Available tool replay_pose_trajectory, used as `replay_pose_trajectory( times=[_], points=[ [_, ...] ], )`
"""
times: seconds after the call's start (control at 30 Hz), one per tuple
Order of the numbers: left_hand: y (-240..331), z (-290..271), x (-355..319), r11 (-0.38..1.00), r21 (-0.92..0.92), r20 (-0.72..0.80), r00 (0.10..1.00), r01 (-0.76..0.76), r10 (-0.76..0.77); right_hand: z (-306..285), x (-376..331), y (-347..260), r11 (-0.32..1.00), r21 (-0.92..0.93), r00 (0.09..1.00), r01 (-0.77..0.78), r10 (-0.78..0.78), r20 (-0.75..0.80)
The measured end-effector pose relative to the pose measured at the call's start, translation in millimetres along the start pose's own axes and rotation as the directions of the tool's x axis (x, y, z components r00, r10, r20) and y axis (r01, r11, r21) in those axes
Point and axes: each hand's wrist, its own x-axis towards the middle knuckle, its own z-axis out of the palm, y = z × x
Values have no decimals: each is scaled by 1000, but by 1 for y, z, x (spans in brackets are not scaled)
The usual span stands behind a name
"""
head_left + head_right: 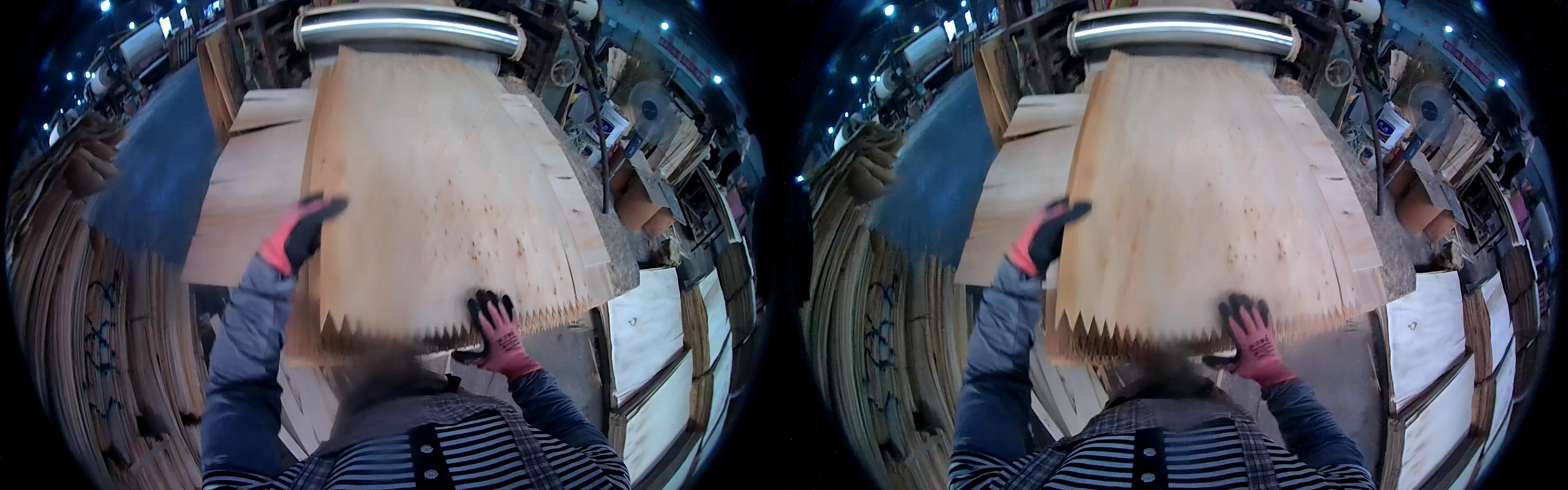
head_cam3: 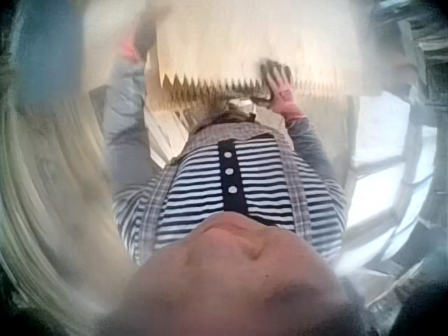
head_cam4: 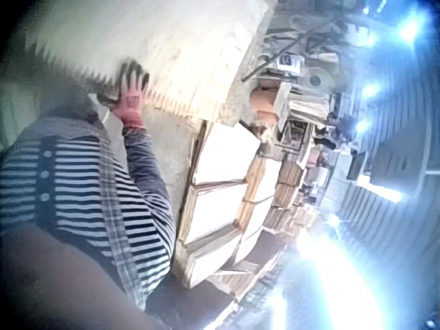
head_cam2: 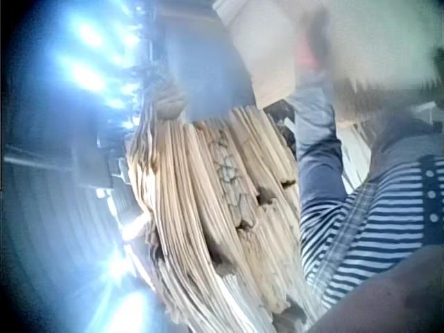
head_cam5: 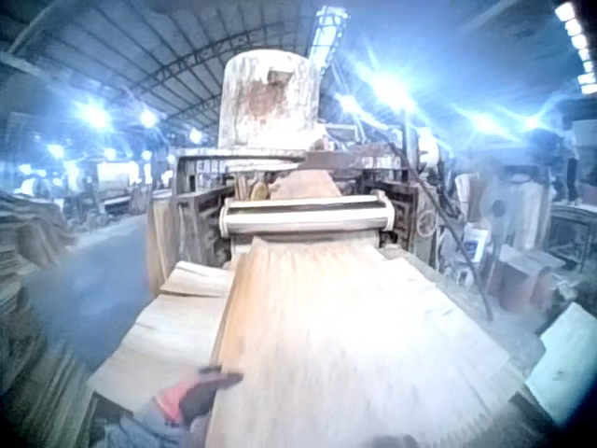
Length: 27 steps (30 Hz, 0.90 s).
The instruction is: The person picks up large, thin sheets of wood veneer with serrated edges from a stack and feeds them one by one into a roller machine. The person guides the sheets through the rollers and stacks the processed sheets on the output side.
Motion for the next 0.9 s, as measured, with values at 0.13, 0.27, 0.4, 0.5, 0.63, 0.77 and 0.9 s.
replay_pose_trajectory(
  times=[0.13, 0.27, 0.4, 0.5, 0.63, 0.77, 0.9],
  points=[
    [52, 0, 6, 283, 534, 424, 543, -796, 725, -35, 6, 21, 977, 207, 845, 47, 72, -530],
    [30, -22, 8, 377, 660, 222, 648, -650, 729, -138, -4, 16, 983, 181, 709, 9, 121, -694],
    [-137, -64, -76, 656, 754, -172, 949, -45, 263, -195, 2, 2, 946, -199, 856, 256, -317, -409],
    [-209, -40, -92, 618, 710, -474, 878, 337, 65, -204, 35, -2, 909, -312, 887, 275, -365, -282],
    [-195, -49, -77, 958, 157, -565, 818, 241, -113, -182, 98, 30, 954, -197, 889, 224, -283, -361],
    [-193, -61, -81, 882, 355, -574, 817, 311, -57, -132, 170, 56, 966, -141, 901, 214, -251, -353],
    [-184, -49, -80, 888, 339, -546, 833, 312, -85, -84, 230, 66, 965, -163, 917, 204, -247, -314]
  ],
)
